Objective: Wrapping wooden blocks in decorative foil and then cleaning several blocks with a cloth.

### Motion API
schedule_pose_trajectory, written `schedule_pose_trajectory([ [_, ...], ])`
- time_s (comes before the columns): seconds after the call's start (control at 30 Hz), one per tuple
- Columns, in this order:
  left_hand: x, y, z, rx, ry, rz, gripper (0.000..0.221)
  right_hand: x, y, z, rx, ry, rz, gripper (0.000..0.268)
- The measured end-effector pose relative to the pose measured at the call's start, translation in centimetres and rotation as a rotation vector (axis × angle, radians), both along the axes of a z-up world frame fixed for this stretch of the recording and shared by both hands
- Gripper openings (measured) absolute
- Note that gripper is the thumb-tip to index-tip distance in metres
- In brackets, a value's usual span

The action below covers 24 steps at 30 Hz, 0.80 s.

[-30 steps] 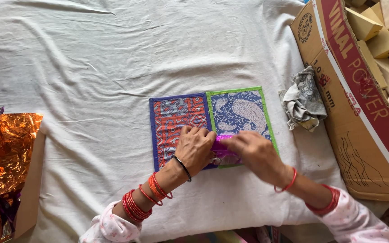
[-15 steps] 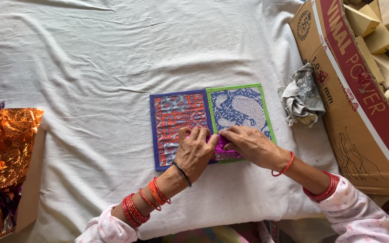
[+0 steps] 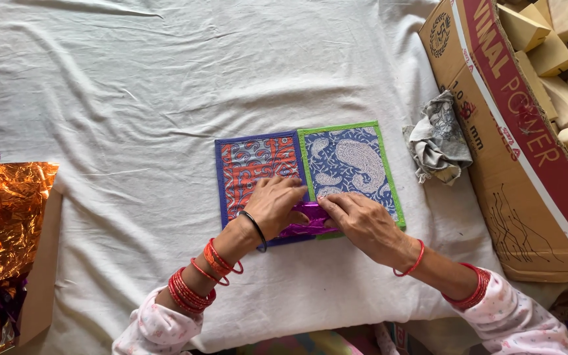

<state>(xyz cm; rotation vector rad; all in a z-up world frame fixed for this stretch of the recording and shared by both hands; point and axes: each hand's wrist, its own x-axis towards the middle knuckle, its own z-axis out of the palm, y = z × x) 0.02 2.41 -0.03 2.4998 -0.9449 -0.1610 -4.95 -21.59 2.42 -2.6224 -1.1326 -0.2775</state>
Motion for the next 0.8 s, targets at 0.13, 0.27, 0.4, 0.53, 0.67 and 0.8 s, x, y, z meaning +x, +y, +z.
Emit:
schedule_pose_trajectory([
  [0.13, -0.9, -0.4, 0.1, 0.023, -0.006, -0.048, 0.039, -0.9, 0.2, 0.3, 0.024, -0.049, 0.001, 0.045],
  [0.27, -2.7, -1.1, 2.6, 0.016, 0.128, -0.049, 0.033, -2.4, 0.0, -0.5, 0.119, -0.063, -0.007, 0.043],
  [0.4, -4.7, -1.5, 1.7, -0.007, 0.124, 0.024, 0.034, -3.7, -0.3, -1.8, 0.166, -0.135, -0.019, 0.041],
  [0.53, -6.6, -2.0, 1.7, 0.060, 0.043, 0.026, 0.022, -4.1, -0.5, -1.8, 0.165, -0.168, -0.004, 0.040],
  [0.67, -7.5, -1.8, 1.4, -0.022, -0.157, -0.001, 0.023, -3.2, -1.1, -0.1, 0.290, 0.033, 0.041, 0.050],
  [0.8, -7.6, -1.6, 0.8, -0.093, -0.181, -0.010, 0.018, -3.0, -4.5, -1.6, 0.326, 0.286, -0.016, 0.050],
])
